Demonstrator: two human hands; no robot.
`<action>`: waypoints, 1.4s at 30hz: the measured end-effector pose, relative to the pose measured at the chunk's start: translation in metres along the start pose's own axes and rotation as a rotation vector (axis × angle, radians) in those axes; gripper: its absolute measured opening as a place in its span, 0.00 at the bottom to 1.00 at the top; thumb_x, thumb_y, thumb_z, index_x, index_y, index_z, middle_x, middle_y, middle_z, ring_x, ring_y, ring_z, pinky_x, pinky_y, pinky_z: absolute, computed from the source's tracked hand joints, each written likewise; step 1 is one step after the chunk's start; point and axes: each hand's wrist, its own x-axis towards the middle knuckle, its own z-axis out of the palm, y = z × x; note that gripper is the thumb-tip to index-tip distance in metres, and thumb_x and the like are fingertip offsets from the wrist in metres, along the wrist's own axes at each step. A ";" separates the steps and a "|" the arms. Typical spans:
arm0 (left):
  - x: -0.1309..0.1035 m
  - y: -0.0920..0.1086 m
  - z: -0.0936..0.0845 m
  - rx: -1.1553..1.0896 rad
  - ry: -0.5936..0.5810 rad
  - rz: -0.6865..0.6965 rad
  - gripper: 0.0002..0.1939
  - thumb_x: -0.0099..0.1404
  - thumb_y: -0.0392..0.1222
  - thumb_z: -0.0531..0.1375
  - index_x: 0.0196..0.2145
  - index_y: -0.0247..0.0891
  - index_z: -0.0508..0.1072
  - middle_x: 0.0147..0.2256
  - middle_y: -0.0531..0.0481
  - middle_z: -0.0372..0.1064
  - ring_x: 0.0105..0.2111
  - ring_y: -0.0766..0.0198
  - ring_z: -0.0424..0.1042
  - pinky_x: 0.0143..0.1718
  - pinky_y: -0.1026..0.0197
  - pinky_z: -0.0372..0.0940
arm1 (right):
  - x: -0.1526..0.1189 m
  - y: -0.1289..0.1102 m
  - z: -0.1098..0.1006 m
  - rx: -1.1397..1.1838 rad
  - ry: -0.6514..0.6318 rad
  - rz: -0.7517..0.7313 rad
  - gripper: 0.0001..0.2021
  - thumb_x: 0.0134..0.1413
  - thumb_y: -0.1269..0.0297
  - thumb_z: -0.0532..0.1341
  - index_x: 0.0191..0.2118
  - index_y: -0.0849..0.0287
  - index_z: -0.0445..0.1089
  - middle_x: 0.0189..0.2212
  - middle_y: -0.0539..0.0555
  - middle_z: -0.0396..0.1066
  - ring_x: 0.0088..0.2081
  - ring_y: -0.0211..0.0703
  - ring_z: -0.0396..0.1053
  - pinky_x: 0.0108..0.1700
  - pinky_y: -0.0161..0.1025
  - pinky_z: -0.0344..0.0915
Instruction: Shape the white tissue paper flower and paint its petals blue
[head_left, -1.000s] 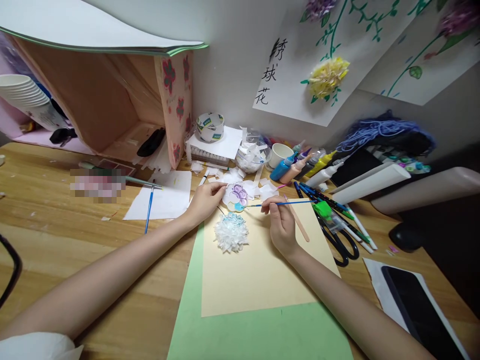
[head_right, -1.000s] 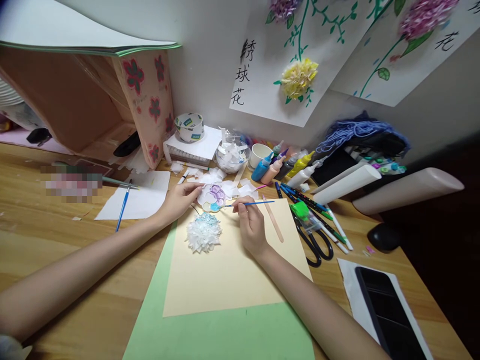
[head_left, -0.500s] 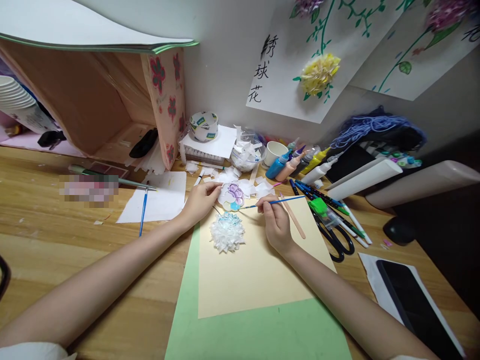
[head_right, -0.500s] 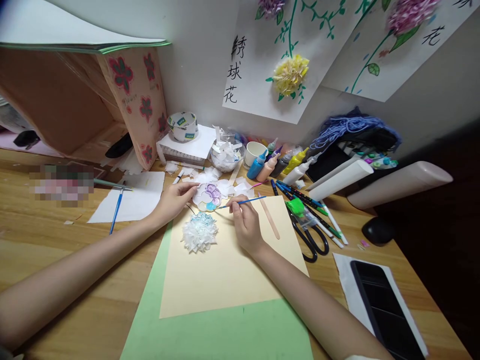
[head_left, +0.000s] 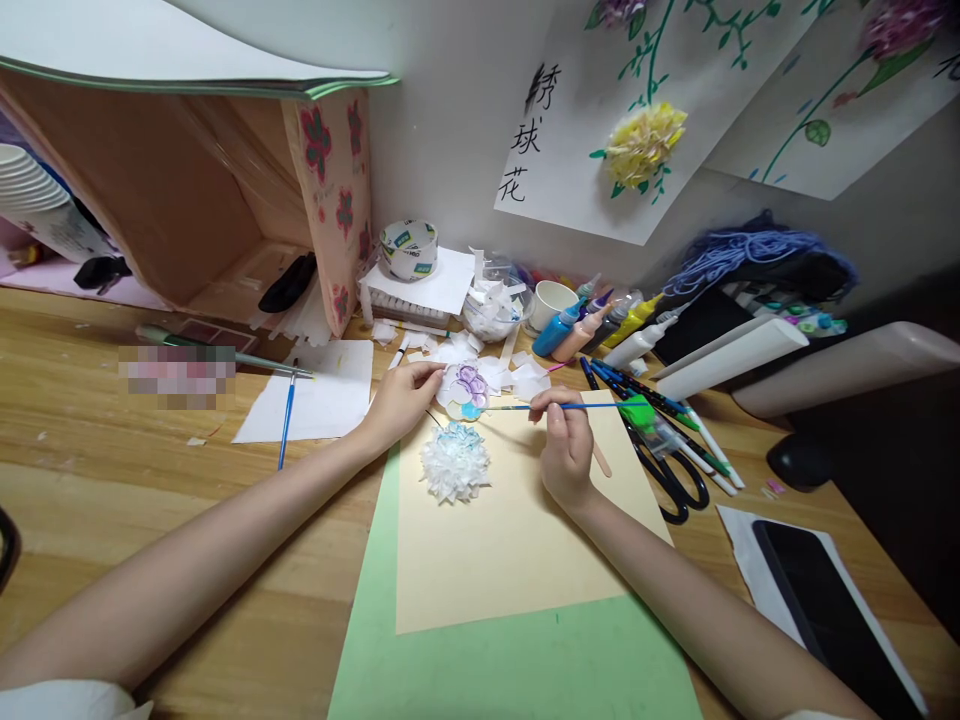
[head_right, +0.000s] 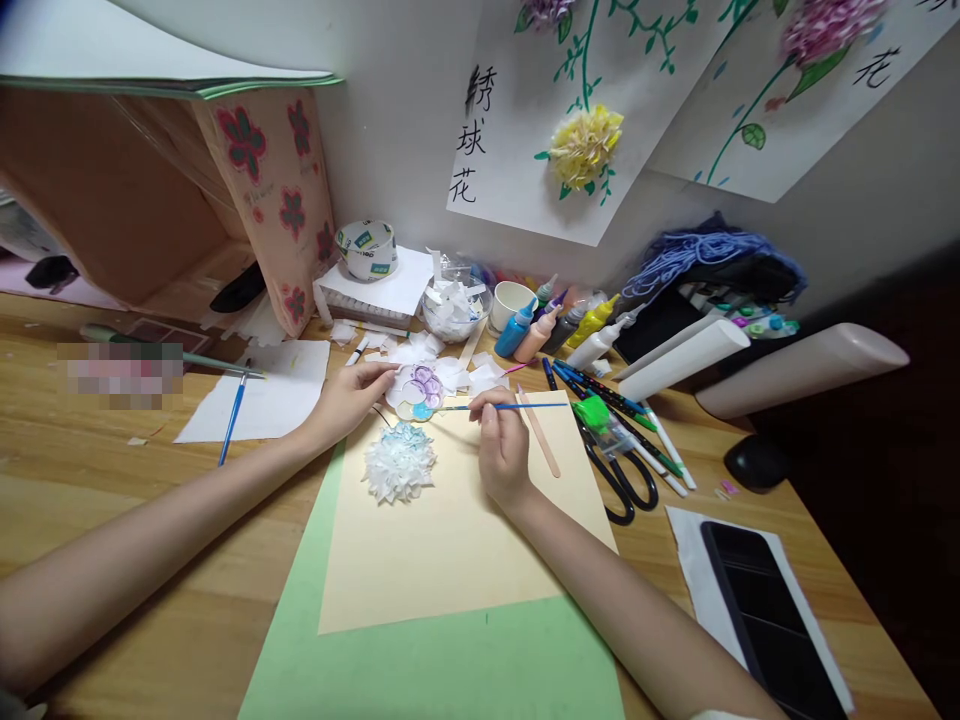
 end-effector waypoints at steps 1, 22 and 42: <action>0.000 0.000 0.000 -0.001 0.001 0.000 0.16 0.64 0.44 0.56 0.44 0.36 0.78 0.39 0.46 0.78 0.36 0.59 0.75 0.42 0.59 0.67 | -0.001 -0.002 0.001 0.036 0.012 -0.007 0.09 0.65 0.65 0.49 0.36 0.55 0.65 0.30 0.49 0.63 0.32 0.37 0.63 0.36 0.38 0.60; -0.004 0.009 -0.001 0.038 -0.003 0.002 0.16 0.65 0.41 0.54 0.45 0.34 0.77 0.43 0.47 0.77 0.41 0.59 0.75 0.47 0.60 0.66 | -0.010 -0.013 0.011 0.135 -0.233 0.169 0.08 0.65 0.65 0.50 0.40 0.53 0.66 0.36 0.50 0.65 0.35 0.35 0.68 0.37 0.36 0.62; -0.002 0.003 0.002 -0.018 -0.018 0.016 0.15 0.65 0.41 0.54 0.43 0.37 0.78 0.40 0.48 0.78 0.35 0.62 0.75 0.40 0.63 0.67 | 0.029 -0.006 0.048 0.157 -0.362 0.089 0.12 0.65 0.59 0.49 0.32 0.56 0.64 0.28 0.49 0.62 0.29 0.37 0.61 0.33 0.38 0.60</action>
